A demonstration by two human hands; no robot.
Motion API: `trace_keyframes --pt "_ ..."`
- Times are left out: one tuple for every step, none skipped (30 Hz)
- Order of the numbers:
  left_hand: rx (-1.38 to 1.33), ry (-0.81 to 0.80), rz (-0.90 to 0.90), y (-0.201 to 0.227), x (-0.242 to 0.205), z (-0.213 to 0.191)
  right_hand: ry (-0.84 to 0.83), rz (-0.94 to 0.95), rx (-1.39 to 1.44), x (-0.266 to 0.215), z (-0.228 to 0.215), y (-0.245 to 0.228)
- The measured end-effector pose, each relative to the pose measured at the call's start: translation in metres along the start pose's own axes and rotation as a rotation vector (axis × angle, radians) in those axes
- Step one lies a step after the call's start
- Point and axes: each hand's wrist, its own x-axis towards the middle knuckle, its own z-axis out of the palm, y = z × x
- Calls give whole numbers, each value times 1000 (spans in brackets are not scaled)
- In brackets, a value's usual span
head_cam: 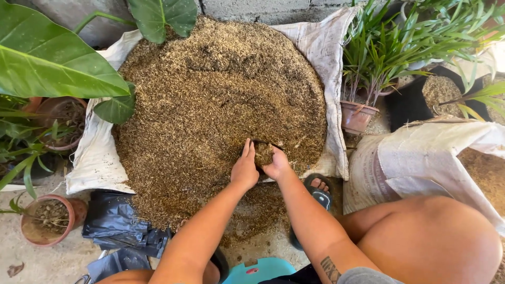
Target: Filling a small plastic pot with soil mixture and planting a seedling into it.
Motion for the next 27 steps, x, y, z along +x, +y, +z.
trace_keyframes --pt "-1 -2 5 -1 2 0 2 -5 0 -10 6 -5" --pt "-9 -5 4 -3 4 -1 27 -21 11 -20 11 -9" --pt "-21 -6 -1 -5 5 -2 51 -33 17 -30 18 -12" --pt "-26 -4 0 -6 5 -1 52 -35 12 -38 17 -15" --pt "-29 0 5 -7 6 -2 58 -23 -9 -44 17 -19" --pt "-32 4 10 -8 7 -3 64 -12 -31 -51 17 -22" --pt "-39 8 9 -9 8 -2 65 -12 -39 -46 14 -28" --pt "-34 0 11 -9 9 -1 83 -32 -42 -41 10 -34" --pt "-27 -9 11 -10 10 0 103 -51 -43 -36 7 -38" --pt "-33 -7 9 -11 9 1 104 -50 -49 -34 2 -42" --pt "-32 -11 13 -11 9 2 113 -61 -122 -31 -1 -47" --pt "-31 -15 17 -11 9 2 123 -72 -196 -28 -5 -52" --pt "-32 -14 18 -10 7 1 122 -74 -196 -22 -5 -54" --pt "-24 -17 21 -9 6 -1 156 -98 -356 -17 -7 -57" --pt "-16 -20 24 -8 5 -2 191 -122 -515 -11 -8 -60" --pt "-17 -20 25 -8 4 -2 191 -124 -515 8 -23 -64" --pt "7 -30 26 -8 3 -3 214 -157 -694 27 -37 -67" --pt "30 -41 27 -8 2 -4 237 -190 -874 46 -51 -70" --pt "31 -41 27 -9 2 -3 237 -190 -873 45 -50 -63" --pt "36 -46 22 -10 2 -2 235 -178 -962 45 -49 -57" --pt "41 -51 17 -11 2 -1 231 -165 -1052 45 -48 -50" --pt "41 -50 17 -10 0 -1 230 -166 -1052 32 -40 -47" --pt "45 -52 5 -10 -1 -3 219 -138 -1135 20 -31 -44" --pt "48 -55 -8 -9 -2 -4 208 -110 -1217 8 -23 -41" --pt "49 -54 -10 -11 -1 -4 206 -109 -1217 -14 -5 -42" --pt "28 -28 -8 -13 -1 -5 227 -128 -1416 -36 13 -42" --pt "7 -4 -7 -15 0 -5 248 -145 -1615 -59 30 -43"
